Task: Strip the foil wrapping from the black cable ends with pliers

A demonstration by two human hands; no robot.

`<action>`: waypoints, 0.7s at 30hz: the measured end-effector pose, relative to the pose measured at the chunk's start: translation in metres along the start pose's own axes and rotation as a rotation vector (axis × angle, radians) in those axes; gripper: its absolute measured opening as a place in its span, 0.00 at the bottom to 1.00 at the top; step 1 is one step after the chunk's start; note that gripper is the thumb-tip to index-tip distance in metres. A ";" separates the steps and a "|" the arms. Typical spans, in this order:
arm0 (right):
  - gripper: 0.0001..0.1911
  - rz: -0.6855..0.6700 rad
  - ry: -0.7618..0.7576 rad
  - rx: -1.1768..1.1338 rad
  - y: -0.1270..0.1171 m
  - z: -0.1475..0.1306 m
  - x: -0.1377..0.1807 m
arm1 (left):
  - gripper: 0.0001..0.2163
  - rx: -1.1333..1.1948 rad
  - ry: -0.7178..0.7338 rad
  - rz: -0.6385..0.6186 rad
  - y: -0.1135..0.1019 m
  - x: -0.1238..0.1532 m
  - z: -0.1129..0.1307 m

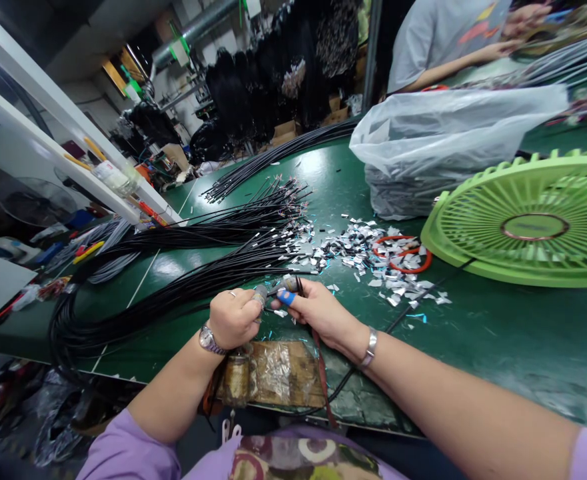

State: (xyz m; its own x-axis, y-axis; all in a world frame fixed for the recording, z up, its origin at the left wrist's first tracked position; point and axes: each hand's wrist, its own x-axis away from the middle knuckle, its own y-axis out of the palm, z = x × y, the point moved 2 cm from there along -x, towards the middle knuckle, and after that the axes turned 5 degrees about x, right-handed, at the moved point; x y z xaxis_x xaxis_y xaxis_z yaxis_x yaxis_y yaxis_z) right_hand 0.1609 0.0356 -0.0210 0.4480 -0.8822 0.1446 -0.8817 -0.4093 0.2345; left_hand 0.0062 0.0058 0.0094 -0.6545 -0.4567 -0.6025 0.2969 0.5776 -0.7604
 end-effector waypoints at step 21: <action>0.16 0.024 -0.282 0.292 -0.013 -0.002 -0.009 | 0.06 0.002 -0.079 -0.088 0.005 0.005 -0.003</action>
State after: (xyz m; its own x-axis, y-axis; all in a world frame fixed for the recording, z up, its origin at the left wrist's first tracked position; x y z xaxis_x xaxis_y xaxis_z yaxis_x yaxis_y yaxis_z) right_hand 0.1686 0.0490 -0.0235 0.4042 -0.9050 -0.1323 -0.9147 -0.4006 -0.0541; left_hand 0.0030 0.0088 0.0032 -0.6213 -0.5577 -0.5505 0.2424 0.5313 -0.8118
